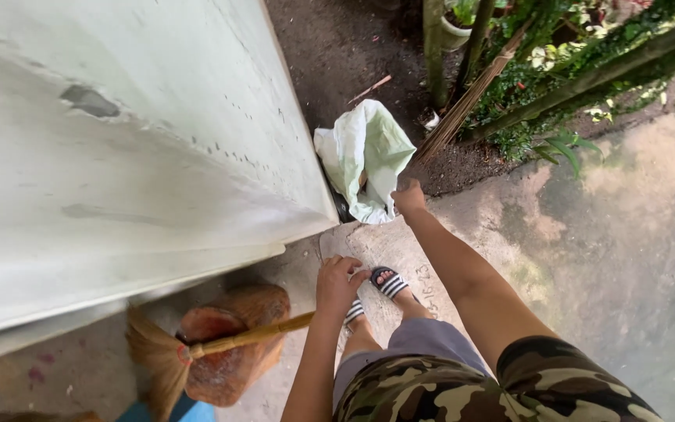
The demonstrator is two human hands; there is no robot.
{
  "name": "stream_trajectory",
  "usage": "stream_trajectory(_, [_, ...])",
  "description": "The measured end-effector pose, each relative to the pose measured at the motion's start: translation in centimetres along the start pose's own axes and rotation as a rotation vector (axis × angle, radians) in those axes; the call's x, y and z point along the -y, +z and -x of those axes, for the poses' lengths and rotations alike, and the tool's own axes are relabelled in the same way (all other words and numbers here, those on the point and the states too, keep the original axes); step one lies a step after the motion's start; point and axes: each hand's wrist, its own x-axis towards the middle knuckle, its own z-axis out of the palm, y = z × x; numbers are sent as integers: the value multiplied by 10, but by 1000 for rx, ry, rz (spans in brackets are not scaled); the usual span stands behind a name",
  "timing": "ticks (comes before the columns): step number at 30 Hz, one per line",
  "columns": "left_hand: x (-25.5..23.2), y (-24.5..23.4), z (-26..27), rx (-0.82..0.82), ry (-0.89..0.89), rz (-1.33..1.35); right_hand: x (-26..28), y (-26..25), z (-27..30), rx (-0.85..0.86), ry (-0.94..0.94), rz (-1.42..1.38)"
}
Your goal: Sweeping leaves and dirt from a garden area and picking up plastic bottles into a bag.
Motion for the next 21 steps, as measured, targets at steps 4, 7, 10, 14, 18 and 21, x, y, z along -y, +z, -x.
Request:
stream_trajectory(4, [7,31,-7,-48,-87,28,-11,12,-7,226,44,-21])
stream_trajectory(7, [-21,27,-6,-45,-191,-56,-65,22,28,470,46,74])
stream_trajectory(10, [-26,22,7,71,-350,-11,-132,37,63,713,47,164])
stream_trajectory(14, [5,37,41,-259,-182,96,-83,31,153,931,5,181])
stream_trajectory(18, [13,14,86,-552,-167,-17,-77,63,181,1179,-333,364])
stream_trajectory(21, [15,-5,144,-603,-322,-21,-89,97,196,1343,-507,351])
